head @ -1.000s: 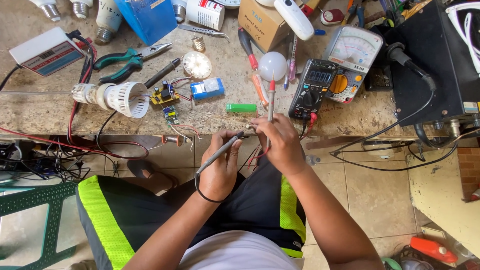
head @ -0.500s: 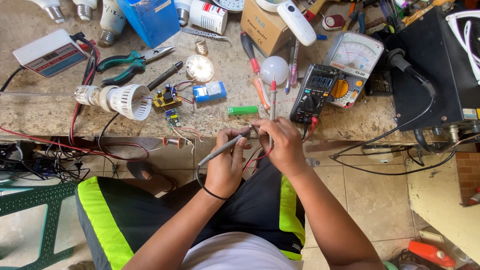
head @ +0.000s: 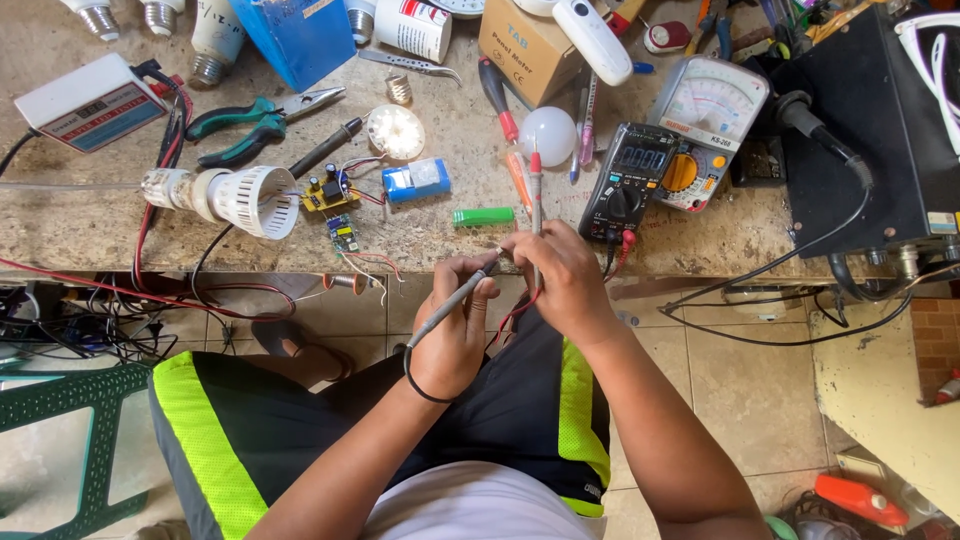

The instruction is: Testing and soldering components of an LED bulb on a repair bench.

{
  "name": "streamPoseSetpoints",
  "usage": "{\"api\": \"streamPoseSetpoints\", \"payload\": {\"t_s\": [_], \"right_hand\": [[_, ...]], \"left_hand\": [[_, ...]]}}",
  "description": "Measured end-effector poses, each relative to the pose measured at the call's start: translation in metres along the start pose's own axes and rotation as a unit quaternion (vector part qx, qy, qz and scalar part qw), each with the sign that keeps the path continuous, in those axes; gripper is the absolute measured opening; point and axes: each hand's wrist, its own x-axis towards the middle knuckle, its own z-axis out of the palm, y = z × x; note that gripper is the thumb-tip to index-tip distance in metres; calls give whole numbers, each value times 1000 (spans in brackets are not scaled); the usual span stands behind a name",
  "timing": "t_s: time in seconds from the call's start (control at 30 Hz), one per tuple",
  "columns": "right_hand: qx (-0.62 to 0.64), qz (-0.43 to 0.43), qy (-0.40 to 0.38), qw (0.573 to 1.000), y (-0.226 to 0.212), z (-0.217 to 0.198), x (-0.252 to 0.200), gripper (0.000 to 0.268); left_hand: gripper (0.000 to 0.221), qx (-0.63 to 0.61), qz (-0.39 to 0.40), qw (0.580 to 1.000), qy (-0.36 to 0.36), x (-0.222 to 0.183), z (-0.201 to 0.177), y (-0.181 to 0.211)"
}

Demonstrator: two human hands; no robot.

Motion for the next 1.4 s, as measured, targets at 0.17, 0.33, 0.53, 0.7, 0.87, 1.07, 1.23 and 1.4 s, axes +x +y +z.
{"api": "streamPoseSetpoints", "payload": {"t_s": [0.17, 0.33, 0.53, 0.7, 0.87, 1.07, 1.23, 1.4], "right_hand": [[6, -13, 26, 1000, 3, 2, 0, 29], [15, -24, 35, 999, 6, 7, -6, 28], [31, -23, 31, 999, -4, -1, -2, 28], [51, -22, 8, 998, -14, -8, 8, 32], [76, 4, 7, 997, -31, -19, 21, 32], [70, 15, 1, 997, -28, -18, 18, 31], [75, 13, -2, 997, -28, -17, 18, 32], [73, 14, -7, 997, -23, -14, 13, 34]], "left_hand": [[17, 64, -6, 998, 27, 0, -1, -11], [17, 63, -18, 998, 18, -1, 4, -5], [17, 96, 3, 995, 18, 1, 0, -4], [16, 100, -5, 995, 21, 2, -3, -3], [13, 93, 21, 995, 9, 7, -7, 3], [11, 107, 43, 993, 7, 9, -9, -2], [10, 115, 58, 992, 14, 9, -9, 4], [9, 125, 60, 990, 25, 8, -8, 3]]}}
